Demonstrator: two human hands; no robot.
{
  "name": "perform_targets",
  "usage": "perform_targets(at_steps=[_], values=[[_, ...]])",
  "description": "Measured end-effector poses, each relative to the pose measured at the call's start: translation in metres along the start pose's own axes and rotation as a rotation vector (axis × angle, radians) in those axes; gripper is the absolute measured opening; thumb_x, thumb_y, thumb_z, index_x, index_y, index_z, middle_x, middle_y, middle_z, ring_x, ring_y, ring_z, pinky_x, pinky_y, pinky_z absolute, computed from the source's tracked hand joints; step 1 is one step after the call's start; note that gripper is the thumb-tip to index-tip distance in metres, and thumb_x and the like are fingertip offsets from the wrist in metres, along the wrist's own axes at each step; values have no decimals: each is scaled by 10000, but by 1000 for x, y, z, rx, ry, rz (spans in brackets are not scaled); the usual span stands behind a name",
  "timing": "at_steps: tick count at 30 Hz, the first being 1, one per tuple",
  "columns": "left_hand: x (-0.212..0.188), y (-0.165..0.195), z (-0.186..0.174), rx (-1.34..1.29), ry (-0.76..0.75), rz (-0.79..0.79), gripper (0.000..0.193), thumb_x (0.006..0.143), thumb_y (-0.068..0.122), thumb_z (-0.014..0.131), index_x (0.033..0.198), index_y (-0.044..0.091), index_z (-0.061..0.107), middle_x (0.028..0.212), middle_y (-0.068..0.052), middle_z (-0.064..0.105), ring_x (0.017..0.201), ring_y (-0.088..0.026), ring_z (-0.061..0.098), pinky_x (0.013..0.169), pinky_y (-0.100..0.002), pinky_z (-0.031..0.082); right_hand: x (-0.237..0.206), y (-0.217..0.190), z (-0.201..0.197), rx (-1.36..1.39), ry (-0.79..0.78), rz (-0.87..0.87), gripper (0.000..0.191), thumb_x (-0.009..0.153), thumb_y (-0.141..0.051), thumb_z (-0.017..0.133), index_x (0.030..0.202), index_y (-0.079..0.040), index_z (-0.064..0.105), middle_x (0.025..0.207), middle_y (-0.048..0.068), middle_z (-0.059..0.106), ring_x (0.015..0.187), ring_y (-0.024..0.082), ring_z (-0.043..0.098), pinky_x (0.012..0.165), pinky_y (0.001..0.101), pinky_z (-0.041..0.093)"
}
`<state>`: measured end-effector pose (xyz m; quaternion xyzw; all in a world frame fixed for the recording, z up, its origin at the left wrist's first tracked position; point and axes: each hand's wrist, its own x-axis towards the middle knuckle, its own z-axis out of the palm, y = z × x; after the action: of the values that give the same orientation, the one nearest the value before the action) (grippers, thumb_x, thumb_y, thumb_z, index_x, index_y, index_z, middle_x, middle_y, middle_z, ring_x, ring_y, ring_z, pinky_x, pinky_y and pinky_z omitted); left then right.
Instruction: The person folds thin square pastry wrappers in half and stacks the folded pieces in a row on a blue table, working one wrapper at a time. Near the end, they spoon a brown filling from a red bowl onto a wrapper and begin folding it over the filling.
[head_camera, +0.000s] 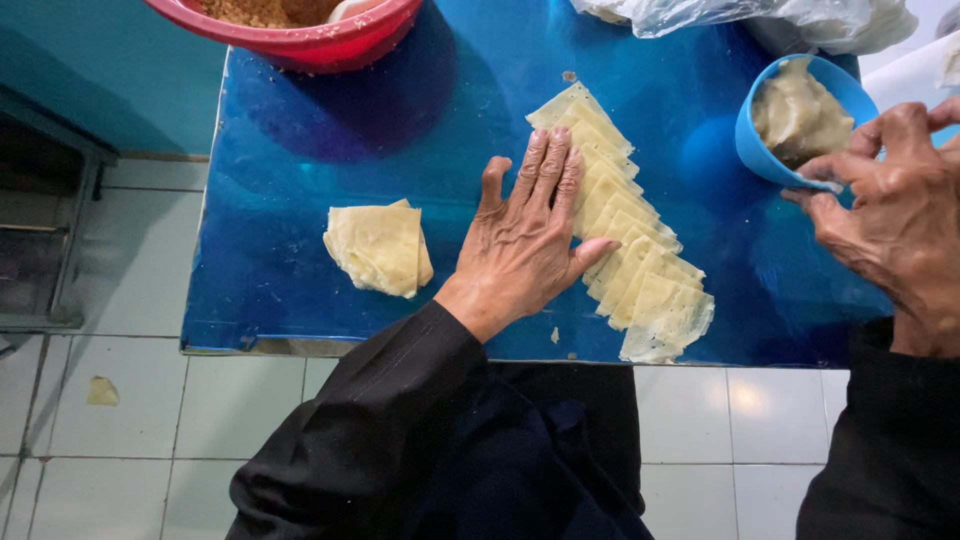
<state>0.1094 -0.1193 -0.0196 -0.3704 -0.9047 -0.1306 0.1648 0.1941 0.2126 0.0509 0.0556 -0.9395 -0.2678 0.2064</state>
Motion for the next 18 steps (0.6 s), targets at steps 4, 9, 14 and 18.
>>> perform_targets(at_steps=[4, 9, 14, 18], values=[[0, 0, -1, -2, 6, -1, 880, 1026, 665, 367, 1536, -50, 418, 1643, -221, 331, 1556, -294, 238, 1199, -512, 30, -5, 10, 15, 267, 11, 60, 275, 875, -269, 957, 999, -101, 778, 1042, 79, 540, 978, 192, 548, 760, 299, 499], [0, 1, 1, -33, -4, -10, 884, 1016, 669, 367, 1533, -46, 414, 1643, -222, 327, 1550, -291, 241, 1199, -509, 35, -18, 28, 28, 188, -16, -48, 257, 877, -164, 923, 1069, -59, 789, 997, 88, 546, 955, 173, 550, 699, 263, 486], [0, 1, 0, -27, -7, -1, 884, 1029, 668, 368, 1538, -54, 410, 1650, -226, 321, 1561, -295, 233, 1199, -500, 34, -27, 31, 32, 279, -9, 14, 176, 910, -47, 868, 1065, -68, 788, 1002, 74, 540, 974, 163, 539, 740, 289, 471], [0, 1, 0, -28, 2, -7, 887, 1026, 669, 367, 1539, -53, 408, 1652, -221, 317, 1563, -293, 222, 1207, -508, 16, -22, 38, 43, 415, -99, 41, 188, 911, -152, 913, 1016, -67, 783, 930, 46, 576, 896, 124, 553, 725, 288, 468]])
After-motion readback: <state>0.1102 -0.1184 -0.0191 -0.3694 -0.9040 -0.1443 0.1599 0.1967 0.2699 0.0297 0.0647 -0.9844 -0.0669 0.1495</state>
